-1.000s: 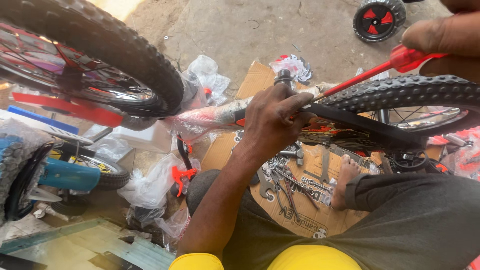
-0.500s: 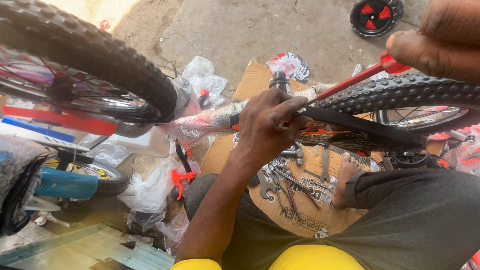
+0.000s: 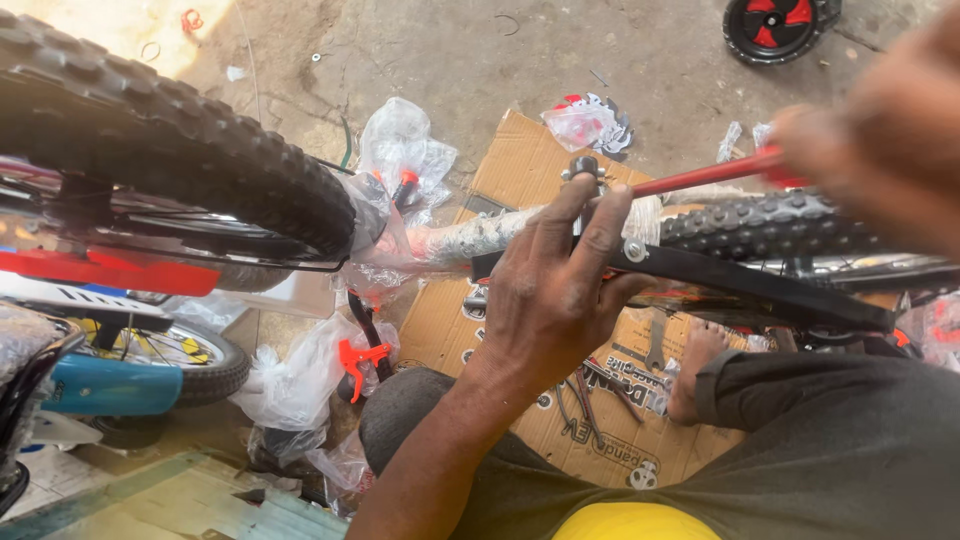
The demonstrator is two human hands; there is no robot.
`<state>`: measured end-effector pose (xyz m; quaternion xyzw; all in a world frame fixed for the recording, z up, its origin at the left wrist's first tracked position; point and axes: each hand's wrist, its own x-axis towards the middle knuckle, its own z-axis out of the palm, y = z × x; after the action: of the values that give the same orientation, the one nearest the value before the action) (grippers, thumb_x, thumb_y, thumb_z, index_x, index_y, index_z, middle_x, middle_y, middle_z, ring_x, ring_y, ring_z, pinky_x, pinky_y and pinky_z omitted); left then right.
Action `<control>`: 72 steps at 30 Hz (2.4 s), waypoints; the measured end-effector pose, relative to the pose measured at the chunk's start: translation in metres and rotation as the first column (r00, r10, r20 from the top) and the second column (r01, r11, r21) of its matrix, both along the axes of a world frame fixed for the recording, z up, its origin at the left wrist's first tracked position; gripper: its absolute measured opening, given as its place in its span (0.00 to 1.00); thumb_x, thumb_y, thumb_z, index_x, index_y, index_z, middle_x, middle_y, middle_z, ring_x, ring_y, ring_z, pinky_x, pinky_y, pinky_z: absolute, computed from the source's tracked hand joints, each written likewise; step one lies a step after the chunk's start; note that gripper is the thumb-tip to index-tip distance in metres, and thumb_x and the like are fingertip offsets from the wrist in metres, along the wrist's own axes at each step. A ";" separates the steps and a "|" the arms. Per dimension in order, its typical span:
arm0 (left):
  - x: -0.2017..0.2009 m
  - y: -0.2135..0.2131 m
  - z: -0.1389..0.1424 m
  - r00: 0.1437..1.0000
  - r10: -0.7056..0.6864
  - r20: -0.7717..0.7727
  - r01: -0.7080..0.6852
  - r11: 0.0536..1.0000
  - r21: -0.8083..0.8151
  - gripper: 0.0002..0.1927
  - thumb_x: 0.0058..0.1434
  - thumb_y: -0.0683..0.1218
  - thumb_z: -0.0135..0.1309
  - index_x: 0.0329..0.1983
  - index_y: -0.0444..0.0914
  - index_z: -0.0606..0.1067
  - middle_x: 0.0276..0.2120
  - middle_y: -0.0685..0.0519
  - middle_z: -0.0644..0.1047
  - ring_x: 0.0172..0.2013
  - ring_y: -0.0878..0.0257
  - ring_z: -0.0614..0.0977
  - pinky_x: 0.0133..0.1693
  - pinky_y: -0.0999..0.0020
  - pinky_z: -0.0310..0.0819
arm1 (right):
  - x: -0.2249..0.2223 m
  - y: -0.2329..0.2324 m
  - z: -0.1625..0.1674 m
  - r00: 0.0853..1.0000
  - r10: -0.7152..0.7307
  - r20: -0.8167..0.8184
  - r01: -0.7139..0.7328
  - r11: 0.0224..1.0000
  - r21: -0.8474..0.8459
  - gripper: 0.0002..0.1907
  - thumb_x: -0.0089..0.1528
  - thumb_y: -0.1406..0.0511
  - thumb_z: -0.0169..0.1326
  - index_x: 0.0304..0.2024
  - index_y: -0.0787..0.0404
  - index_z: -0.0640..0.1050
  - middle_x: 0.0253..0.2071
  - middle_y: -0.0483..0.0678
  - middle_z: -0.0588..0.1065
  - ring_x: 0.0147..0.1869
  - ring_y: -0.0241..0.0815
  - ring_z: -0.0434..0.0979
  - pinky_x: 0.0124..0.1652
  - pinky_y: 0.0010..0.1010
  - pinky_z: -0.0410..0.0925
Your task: The person assembles a bicycle by attaching the handlebars to the frame and tightening the bolts. They use a screwdriver and wrench to secure the components and adjust the handlebar position.
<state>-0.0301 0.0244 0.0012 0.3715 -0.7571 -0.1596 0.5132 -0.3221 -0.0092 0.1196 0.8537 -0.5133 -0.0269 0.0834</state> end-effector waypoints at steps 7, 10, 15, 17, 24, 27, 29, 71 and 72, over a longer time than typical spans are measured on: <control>-0.003 -0.009 0.006 0.975 -0.221 0.020 0.221 0.975 0.037 0.30 0.59 0.44 0.68 0.64 0.40 0.73 0.54 0.51 0.79 0.49 0.55 0.83 0.50 0.59 0.76 | -0.018 0.007 0.014 0.999 -0.033 0.033 0.034 0.999 -0.002 0.26 0.44 0.61 0.71 0.45 0.60 0.84 0.33 0.55 0.79 0.32 0.45 0.79 0.35 0.35 0.72; -0.009 -0.008 0.010 0.976 -0.216 0.038 0.215 0.976 0.029 0.27 0.57 0.43 0.69 0.60 0.40 0.75 0.49 0.51 0.79 0.46 0.55 0.83 0.47 0.58 0.76 | -0.022 0.012 0.016 0.999 -0.019 0.039 0.019 1.000 -0.004 0.26 0.44 0.61 0.71 0.45 0.60 0.84 0.33 0.55 0.79 0.32 0.45 0.79 0.35 0.35 0.72; -0.013 -0.003 0.012 0.983 -0.184 -0.017 0.184 0.981 0.053 0.23 0.55 0.43 0.70 0.53 0.39 0.77 0.47 0.50 0.79 0.42 0.56 0.83 0.43 0.60 0.78 | -0.023 0.016 0.021 0.999 0.011 0.036 -0.011 1.000 -0.014 0.26 0.44 0.61 0.71 0.45 0.59 0.84 0.32 0.54 0.79 0.31 0.44 0.78 0.34 0.35 0.71; -0.014 -0.002 0.012 0.985 -0.173 -0.021 0.174 0.983 0.053 0.22 0.55 0.43 0.70 0.52 0.38 0.77 0.47 0.50 0.79 0.41 0.56 0.83 0.42 0.60 0.77 | -0.023 0.019 0.022 0.999 0.023 0.033 -0.023 1.000 -0.015 0.26 0.44 0.61 0.70 0.45 0.58 0.85 0.32 0.54 0.79 0.30 0.44 0.78 0.34 0.35 0.71; -0.015 0.001 0.009 0.989 -0.146 0.017 0.145 0.989 0.028 0.18 0.56 0.44 0.70 0.48 0.37 0.77 0.47 0.51 0.79 0.44 0.55 0.83 0.44 0.60 0.78 | -0.021 0.021 0.021 0.998 0.062 0.011 -0.061 0.998 -0.025 0.25 0.44 0.60 0.70 0.45 0.57 0.85 0.31 0.53 0.79 0.29 0.43 0.77 0.32 0.34 0.70; -0.014 0.001 0.005 0.989 -0.142 0.032 0.141 0.990 0.013 0.18 0.56 0.44 0.69 0.47 0.37 0.77 0.47 0.51 0.79 0.44 0.56 0.83 0.45 0.60 0.78 | -0.019 0.021 0.020 0.998 0.068 -0.005 -0.068 0.997 -0.024 0.25 0.44 0.60 0.70 0.45 0.56 0.85 0.31 0.53 0.79 0.29 0.43 0.77 0.32 0.34 0.70; -0.014 0.000 0.004 0.989 -0.147 0.031 0.147 0.989 0.010 0.17 0.56 0.44 0.69 0.47 0.38 0.78 0.46 0.51 0.79 0.44 0.56 0.82 0.44 0.60 0.78 | -0.017 0.021 0.021 0.997 0.071 -0.009 -0.071 0.997 -0.026 0.25 0.44 0.60 0.69 0.45 0.56 0.85 0.31 0.53 0.79 0.28 0.43 0.76 0.31 0.34 0.69; -0.008 0.005 -0.001 0.999 -0.045 -0.029 0.044 0.998 -0.037 0.19 0.52 0.48 0.71 0.47 0.46 0.80 0.43 0.53 0.82 0.40 0.57 0.84 0.42 0.62 0.79 | 0.020 -0.032 0.032 0.976 0.133 -0.174 -0.123 0.990 0.067 0.24 0.44 0.56 0.65 0.45 0.47 0.86 0.27 0.49 0.79 0.22 0.39 0.71 0.24 0.33 0.65; -0.008 0.006 -0.001 0.999 -0.042 -0.023 0.041 0.999 -0.027 0.19 0.52 0.48 0.71 0.47 0.46 0.81 0.43 0.53 0.82 0.40 0.57 0.84 0.41 0.62 0.79 | 0.020 -0.033 0.032 0.971 0.146 -0.188 -0.136 0.989 0.066 0.24 0.44 0.56 0.65 0.45 0.47 0.87 0.27 0.49 0.79 0.21 0.39 0.71 0.24 0.33 0.65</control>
<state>-0.0379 0.0300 -0.0002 0.3468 -0.7608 -0.1643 0.5234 -0.3026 -0.0417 0.1512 0.8833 -0.4401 -0.1166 0.1117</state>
